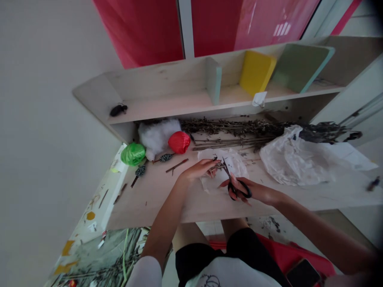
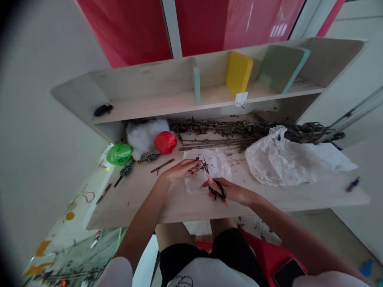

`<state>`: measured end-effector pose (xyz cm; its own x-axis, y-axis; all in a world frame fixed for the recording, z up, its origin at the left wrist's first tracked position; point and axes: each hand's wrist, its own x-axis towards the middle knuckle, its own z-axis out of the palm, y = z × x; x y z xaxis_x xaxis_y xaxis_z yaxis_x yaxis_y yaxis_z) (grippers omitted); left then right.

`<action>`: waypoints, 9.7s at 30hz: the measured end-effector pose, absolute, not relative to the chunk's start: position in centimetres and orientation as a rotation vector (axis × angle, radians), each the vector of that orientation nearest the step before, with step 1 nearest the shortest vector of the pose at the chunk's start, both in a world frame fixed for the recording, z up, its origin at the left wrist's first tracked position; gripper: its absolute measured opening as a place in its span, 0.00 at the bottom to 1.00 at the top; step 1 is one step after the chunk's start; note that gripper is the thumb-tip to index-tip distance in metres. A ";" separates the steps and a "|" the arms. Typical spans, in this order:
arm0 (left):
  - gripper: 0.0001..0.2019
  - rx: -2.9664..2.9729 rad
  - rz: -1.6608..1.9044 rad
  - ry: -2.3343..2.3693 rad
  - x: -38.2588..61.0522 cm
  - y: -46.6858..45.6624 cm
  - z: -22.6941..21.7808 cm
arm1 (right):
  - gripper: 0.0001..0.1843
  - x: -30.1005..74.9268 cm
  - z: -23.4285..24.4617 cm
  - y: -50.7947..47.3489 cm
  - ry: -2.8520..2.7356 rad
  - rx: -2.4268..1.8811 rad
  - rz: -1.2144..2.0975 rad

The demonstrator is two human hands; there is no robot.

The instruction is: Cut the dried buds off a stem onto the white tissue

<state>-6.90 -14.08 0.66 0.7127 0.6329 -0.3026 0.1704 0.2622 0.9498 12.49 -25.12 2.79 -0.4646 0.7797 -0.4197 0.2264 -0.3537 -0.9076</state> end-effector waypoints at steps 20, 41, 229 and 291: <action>0.21 1.253 0.277 0.738 -6.9 -14.1 0.4 | 0.35 12.5 2.4 -24.6 -1.473 -1.262 1.762; 0.24 1.236 0.270 0.645 -7.1 -14.3 0.6 | 0.36 12.7 2.1 -24.9 -1.420 -1.167 1.791; 0.25 1.246 0.290 0.815 -5.6 -15.6 1.7 | 0.41 11.1 2.2 -24.9 -1.347 -1.401 1.660; 0.23 1.289 0.282 0.797 -6.7 -14.3 0.2 | 0.40 11.5 1.6 -25.7 -1.362 -1.375 1.780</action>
<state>-6.68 -14.34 0.20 0.7077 0.6028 -0.3685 0.2369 0.2890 0.9276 11.49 -25.73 1.61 -0.3603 0.8386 -0.4086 0.1754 -0.3693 -0.9126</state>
